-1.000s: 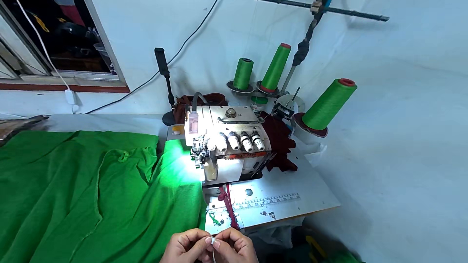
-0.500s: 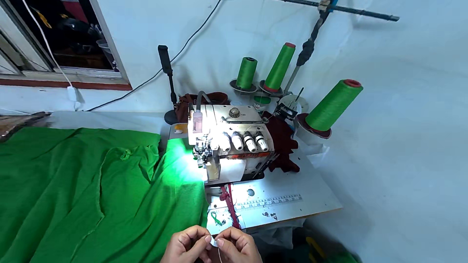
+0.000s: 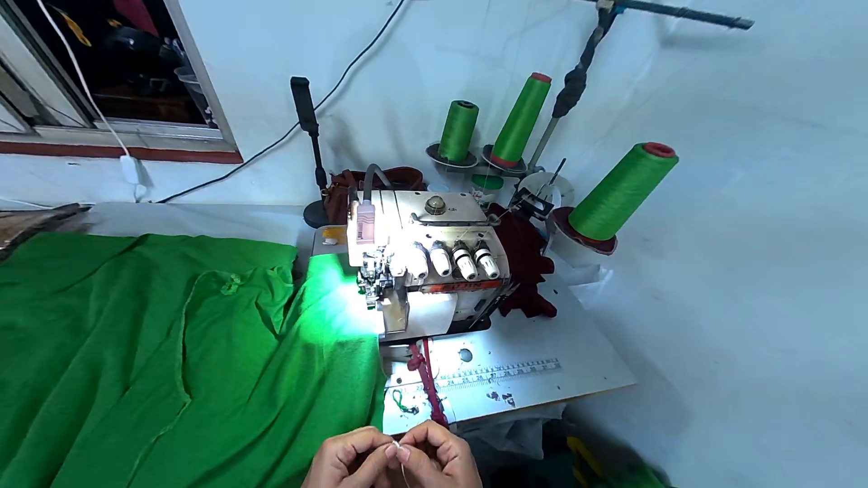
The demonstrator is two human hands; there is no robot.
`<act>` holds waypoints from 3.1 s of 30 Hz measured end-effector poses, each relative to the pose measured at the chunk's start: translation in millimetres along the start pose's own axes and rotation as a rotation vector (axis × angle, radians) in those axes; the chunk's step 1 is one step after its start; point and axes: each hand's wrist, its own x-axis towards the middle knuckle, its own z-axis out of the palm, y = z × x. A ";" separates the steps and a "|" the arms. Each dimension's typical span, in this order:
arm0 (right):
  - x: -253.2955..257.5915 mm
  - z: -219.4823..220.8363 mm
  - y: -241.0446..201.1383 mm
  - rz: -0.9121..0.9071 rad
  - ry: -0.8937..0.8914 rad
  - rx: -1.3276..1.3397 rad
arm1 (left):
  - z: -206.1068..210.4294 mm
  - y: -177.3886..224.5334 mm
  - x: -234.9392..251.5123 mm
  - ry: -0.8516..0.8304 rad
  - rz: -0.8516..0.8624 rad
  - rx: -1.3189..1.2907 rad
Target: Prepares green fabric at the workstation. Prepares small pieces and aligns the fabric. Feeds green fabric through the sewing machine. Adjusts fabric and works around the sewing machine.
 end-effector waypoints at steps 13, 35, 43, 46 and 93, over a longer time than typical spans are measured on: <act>2.5 -2.1 1.8 0.068 -0.013 0.097 | 6.2 0.4 -0.9 0.097 -0.032 -0.118; 16.4 16.2 -11.5 0.082 0.031 0.076 | 6.7 9.5 1.1 0.263 -0.091 -0.173; 88.5 6.7 -57.6 -0.038 -0.009 -0.158 | -24.9 34.6 40.5 0.437 0.343 0.547; 126.3 13.3 -76.2 -0.021 0.010 -0.244 | -43.4 47.4 73.0 0.498 0.462 0.849; 83.8 47.3 1.1 -0.306 0.344 -0.306 | -40.7 36.0 88.1 0.368 0.548 1.196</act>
